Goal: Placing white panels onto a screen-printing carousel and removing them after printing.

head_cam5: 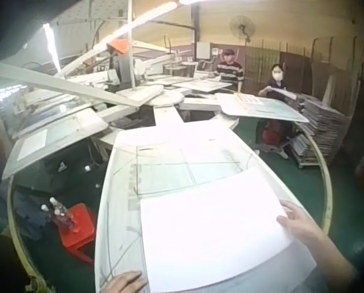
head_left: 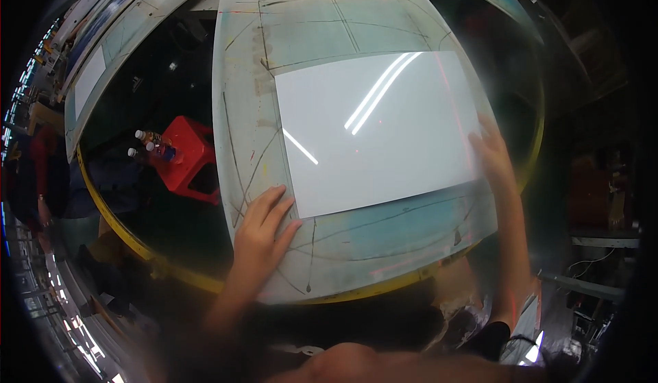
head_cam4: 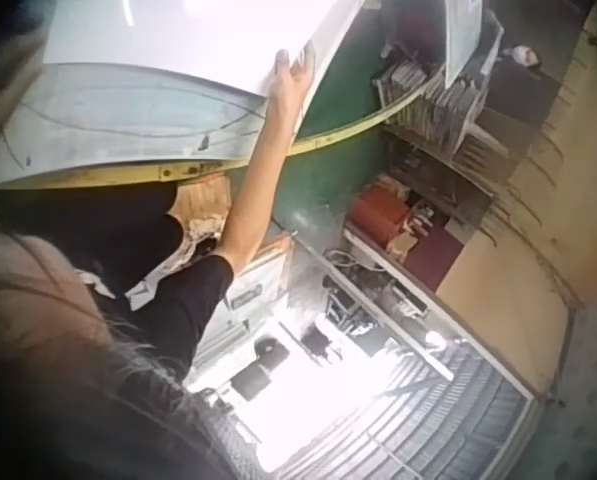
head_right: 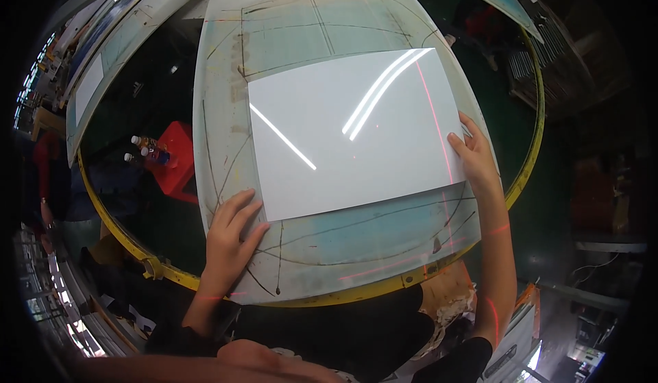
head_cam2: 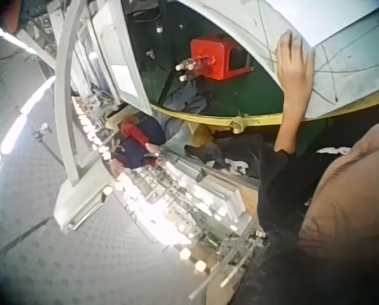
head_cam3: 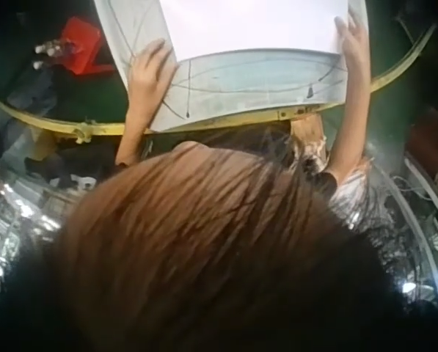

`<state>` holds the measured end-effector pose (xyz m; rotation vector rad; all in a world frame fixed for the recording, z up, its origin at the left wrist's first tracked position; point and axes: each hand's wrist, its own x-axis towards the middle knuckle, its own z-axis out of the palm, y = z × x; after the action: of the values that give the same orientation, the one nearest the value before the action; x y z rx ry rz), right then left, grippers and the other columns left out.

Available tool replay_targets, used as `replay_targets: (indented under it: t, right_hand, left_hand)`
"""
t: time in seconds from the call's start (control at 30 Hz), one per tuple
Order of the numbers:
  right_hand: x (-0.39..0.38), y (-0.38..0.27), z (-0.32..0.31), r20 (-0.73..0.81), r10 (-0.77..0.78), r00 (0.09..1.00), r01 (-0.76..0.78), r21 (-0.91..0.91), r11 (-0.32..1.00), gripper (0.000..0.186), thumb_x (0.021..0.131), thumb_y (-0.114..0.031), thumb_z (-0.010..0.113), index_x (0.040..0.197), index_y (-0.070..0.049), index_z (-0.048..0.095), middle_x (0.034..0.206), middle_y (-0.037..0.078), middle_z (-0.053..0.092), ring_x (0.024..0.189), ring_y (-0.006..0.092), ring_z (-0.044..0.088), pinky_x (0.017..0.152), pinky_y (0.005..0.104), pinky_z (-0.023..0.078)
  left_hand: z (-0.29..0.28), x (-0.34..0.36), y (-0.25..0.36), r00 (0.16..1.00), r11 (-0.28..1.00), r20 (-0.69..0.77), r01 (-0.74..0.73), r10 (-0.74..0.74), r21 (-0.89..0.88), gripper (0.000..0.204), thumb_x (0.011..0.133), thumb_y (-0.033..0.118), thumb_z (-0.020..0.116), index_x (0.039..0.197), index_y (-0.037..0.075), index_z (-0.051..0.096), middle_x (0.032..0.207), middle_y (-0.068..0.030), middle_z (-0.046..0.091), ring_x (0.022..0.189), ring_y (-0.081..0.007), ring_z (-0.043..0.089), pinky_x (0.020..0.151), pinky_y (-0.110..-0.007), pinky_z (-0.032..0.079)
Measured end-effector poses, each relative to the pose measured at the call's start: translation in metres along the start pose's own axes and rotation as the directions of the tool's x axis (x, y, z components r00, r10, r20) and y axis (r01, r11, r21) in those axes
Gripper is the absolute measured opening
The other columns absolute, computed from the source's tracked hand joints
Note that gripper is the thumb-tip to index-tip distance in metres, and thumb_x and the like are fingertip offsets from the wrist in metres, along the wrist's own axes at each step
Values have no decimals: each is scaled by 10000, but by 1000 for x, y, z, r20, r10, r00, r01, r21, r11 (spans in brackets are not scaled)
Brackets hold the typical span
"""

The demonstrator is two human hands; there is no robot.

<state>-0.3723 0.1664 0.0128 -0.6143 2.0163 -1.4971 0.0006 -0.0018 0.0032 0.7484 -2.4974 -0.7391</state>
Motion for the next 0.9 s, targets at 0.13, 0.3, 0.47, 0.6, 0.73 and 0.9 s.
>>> replay_targets:
  t: [0.13,0.3,0.47,0.6,0.73,0.9]
  right_hand:
    - [1,4,-3,34,0,999,0,15,1000,534,904,-63,563,1390,10,353,1014,151,660,888,143,635,801,242,480]
    - [5,7,-1,28,18,999,-18,-18,1000,558,901,-77,579,1398,11,342,996,148,662,867,133,632,780,233,480]
    - [5,4,2,21,19,1000,-18,-42,999,564,901,-85,586,1398,16,339,979,140,663,851,129,629,768,230,481]
    - [6,6,2,14,36,999,-35,-70,997,560,903,-82,584,1397,19,340,971,133,662,843,125,627,759,231,484]
    - [7,7,1,24,34,999,-33,-49,998,562,902,-85,587,1396,19,342,982,134,661,845,124,627,762,232,485]
    - [9,8,-1,36,25,999,-22,-69,997,565,902,-88,588,1396,24,340,1002,140,659,862,127,628,772,233,486]
  left_hand:
    - [2,-1,2,1000,1000,-12,-10,10,28,341,741,80,721,1061,16,622,1200,-141,573,1100,-334,551,916,-388,449]
    - [1,0,2,1000,999,0,-1,1,37,334,746,81,718,1060,15,625,1209,-139,571,1107,-334,549,921,-390,447]
    - [-3,3,3,999,997,3,-35,35,66,323,748,59,712,1050,-5,616,1200,-138,565,1090,-329,562,894,-380,471]
    - [-2,4,3,999,997,12,-33,32,67,322,748,57,712,1050,-4,616,1200,-133,566,1091,-327,562,892,-380,473]
    - [-2,4,3,999,997,19,-40,39,68,326,746,62,715,1050,-5,616,1201,-130,566,1092,-325,563,888,-380,476]
    - [-2,3,2,999,996,13,-44,43,74,326,744,67,717,1046,-6,618,1199,-132,566,1087,-326,564,879,-378,480]
